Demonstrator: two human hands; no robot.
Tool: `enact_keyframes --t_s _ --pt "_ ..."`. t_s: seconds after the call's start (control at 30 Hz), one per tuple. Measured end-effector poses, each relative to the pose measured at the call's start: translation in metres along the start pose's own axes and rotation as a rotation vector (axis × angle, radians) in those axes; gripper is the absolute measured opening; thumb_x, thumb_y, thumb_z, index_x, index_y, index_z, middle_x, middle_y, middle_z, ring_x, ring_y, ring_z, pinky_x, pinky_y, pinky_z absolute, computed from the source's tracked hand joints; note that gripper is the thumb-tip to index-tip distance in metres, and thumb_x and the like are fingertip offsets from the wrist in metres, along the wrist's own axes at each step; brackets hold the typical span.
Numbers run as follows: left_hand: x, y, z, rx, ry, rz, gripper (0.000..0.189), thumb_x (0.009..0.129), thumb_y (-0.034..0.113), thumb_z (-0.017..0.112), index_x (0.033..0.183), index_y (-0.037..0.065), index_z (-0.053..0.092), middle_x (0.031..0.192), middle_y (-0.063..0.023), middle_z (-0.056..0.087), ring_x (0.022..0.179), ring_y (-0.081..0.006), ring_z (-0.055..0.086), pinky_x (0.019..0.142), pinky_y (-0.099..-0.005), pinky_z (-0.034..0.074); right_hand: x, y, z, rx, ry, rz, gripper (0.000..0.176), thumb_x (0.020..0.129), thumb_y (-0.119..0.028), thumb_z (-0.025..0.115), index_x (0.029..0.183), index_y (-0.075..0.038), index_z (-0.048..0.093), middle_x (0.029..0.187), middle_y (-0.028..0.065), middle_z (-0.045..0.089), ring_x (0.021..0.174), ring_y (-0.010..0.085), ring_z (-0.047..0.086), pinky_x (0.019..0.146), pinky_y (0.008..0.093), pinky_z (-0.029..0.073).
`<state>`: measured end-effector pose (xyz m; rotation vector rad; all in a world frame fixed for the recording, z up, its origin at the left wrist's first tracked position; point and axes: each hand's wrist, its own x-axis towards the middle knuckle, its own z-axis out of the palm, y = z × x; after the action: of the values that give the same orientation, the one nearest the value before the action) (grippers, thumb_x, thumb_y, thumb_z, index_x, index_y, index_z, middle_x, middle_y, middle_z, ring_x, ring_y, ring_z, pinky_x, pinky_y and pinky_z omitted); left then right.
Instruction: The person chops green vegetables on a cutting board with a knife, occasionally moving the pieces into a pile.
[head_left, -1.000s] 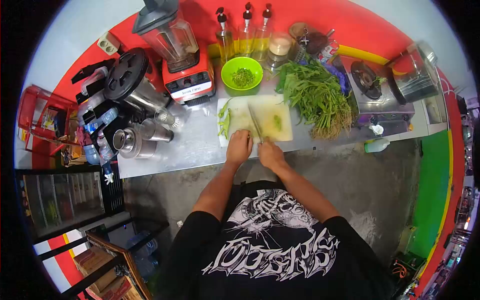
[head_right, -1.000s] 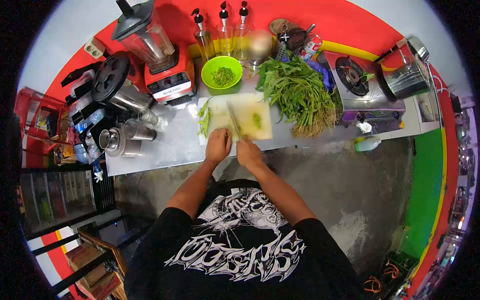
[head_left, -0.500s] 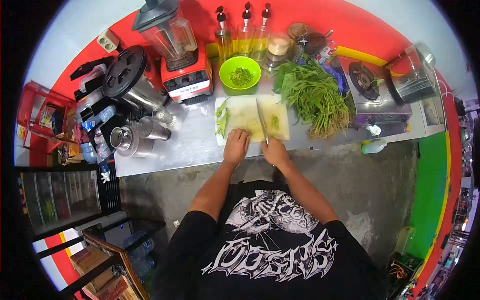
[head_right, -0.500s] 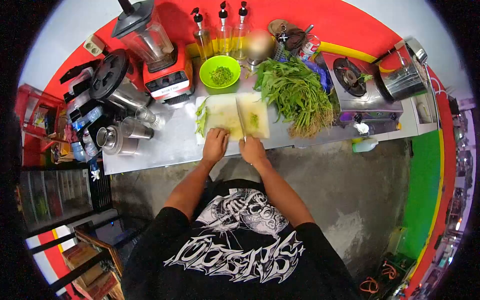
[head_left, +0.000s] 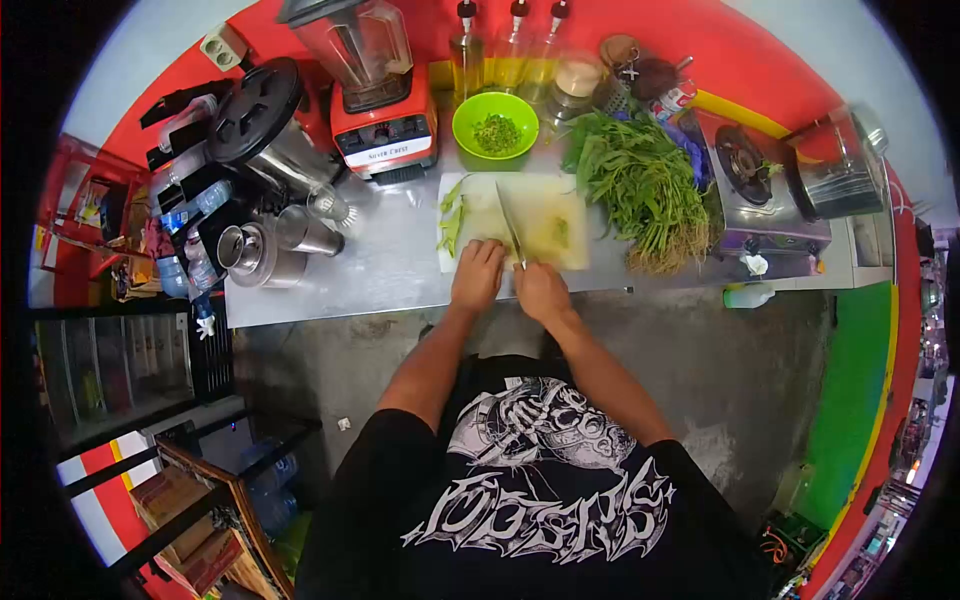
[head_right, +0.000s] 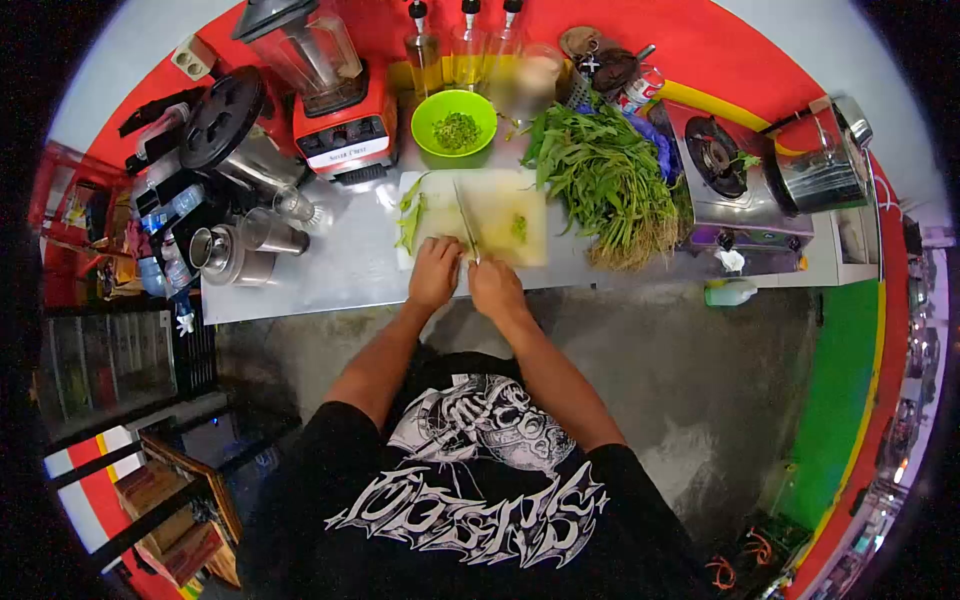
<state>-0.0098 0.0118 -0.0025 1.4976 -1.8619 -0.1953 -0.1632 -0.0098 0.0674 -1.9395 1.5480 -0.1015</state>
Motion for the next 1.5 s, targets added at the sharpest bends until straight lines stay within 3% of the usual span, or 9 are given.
enact_keyframes --t_s 0.43,0.6,0.9,0.97,1.03,1.1,1.23,1.3,1.5 --pt "0.0 0.001 -0.001 0.003 -0.014 -0.108 0.016 0.089 0.004 0.062 0.105 0.007 0.062 0.107 -0.0115 0.06 0.1 -0.0342 0.053 0.088 -0.0453 0.044 -0.002 0.016 0.029 -0.093 0.087 0.022 0.036 0.102 -0.027 0.051 0.104 0.006 0.063 0.09 0.0323 0.069 0.084 0.0492 0.069 0.076 0.0546 0.056" --pt "0.001 0.006 -0.007 0.046 0.003 -0.114 0.024 0.082 0.004 0.067 0.106 0.009 0.066 0.114 -0.0124 0.058 0.105 -0.0358 0.053 0.089 -0.0478 0.042 -0.006 0.008 0.025 -0.102 0.099 0.05 0.031 0.102 -0.026 0.051 0.108 0.003 0.059 0.096 0.0297 0.07 0.086 0.0476 0.07 0.079 0.0554 0.056" --pt "-0.002 0.002 -0.005 0.04 -0.045 -0.093 0.026 0.079 0.002 0.066 0.104 0.008 0.069 0.109 -0.0112 0.06 0.101 -0.0331 0.053 0.087 -0.0455 0.041 0.017 0.013 0.037 -0.122 0.052 0.129 0.03 0.1 -0.022 0.051 0.111 0.004 0.059 0.102 0.0296 0.07 0.1 0.0446 0.069 0.089 0.0523 0.053" --pt "-0.001 0.004 -0.004 0.042 -0.018 -0.083 0.025 0.079 0.0 0.066 0.103 0.007 0.069 0.107 -0.0109 0.06 0.098 -0.0325 0.054 0.085 -0.0443 0.042 0.027 0.015 0.031 -0.174 0.039 0.091 0.029 0.098 -0.018 0.051 0.11 0.005 0.064 0.1 0.0281 0.071 0.1 0.0425 0.069 0.089 0.051 0.054" --pt "-0.002 0.002 -0.004 0.045 -0.006 -0.074 0.024 0.079 -0.001 0.065 0.102 0.006 0.07 0.104 -0.0109 0.059 0.096 -0.0325 0.054 0.083 -0.0433 0.042 0.027 0.01 0.011 -0.302 -0.072 -0.123 0.025 0.09 -0.006 0.059 0.111 0.007 0.063 0.103 0.0288 0.071 0.096 0.0421 0.072 0.084 0.0474 0.058" --pt "-0.004 0.001 -0.003 0.039 -0.015 -0.093 0.026 0.079 -0.001 0.065 0.103 0.006 0.07 0.103 -0.0106 0.058 0.096 -0.0328 0.054 0.083 -0.0434 0.042 0.021 0.003 0.008 -0.271 -0.035 -0.048 0.026 0.083 -0.003 0.066 0.108 0.007 0.065 0.104 0.0276 0.071 0.097 0.042 0.071 0.084 0.0477 0.058" --pt "-0.002 0.001 -0.004 0.042 -0.021 -0.109 0.03 0.075 0.001 0.067 0.103 0.011 0.071 0.105 -0.0094 0.056 0.1 -0.0305 0.052 0.086 -0.0429 0.043 0.013 0.017 0.03 -0.337 -0.064 -0.098 0.038 0.089 -0.008 0.065 0.122 0.008 0.057 0.108 0.029 0.07 0.101 0.0423 0.07 0.086 0.0481 0.057" --pt "-0.001 0.002 -0.004 0.048 -0.031 -0.1 0.031 0.076 0.001 0.067 0.105 0.011 0.072 0.105 -0.0098 0.056 0.1 -0.0304 0.053 0.086 -0.0431 0.043 0.01 0.006 0.029 -0.131 0.005 0.096 0.042 0.092 -0.011 0.064 0.127 0.009 0.052 0.106 0.0296 0.07 0.1 0.0423 0.07 0.085 0.0474 0.057" --pt "-0.003 0.0 -0.002 0.039 -0.042 -0.097 0.035 0.078 0.002 0.066 0.111 0.012 0.073 0.102 -0.0101 0.057 0.099 -0.0306 0.053 0.086 -0.0434 0.044 0.016 0.001 -0.001 -0.261 -0.046 -0.054 0.022 0.087 -0.006 0.064 0.105 0.007 0.067 0.105 0.0283 0.071 0.094 0.0416 0.072 0.08 0.0473 0.059"
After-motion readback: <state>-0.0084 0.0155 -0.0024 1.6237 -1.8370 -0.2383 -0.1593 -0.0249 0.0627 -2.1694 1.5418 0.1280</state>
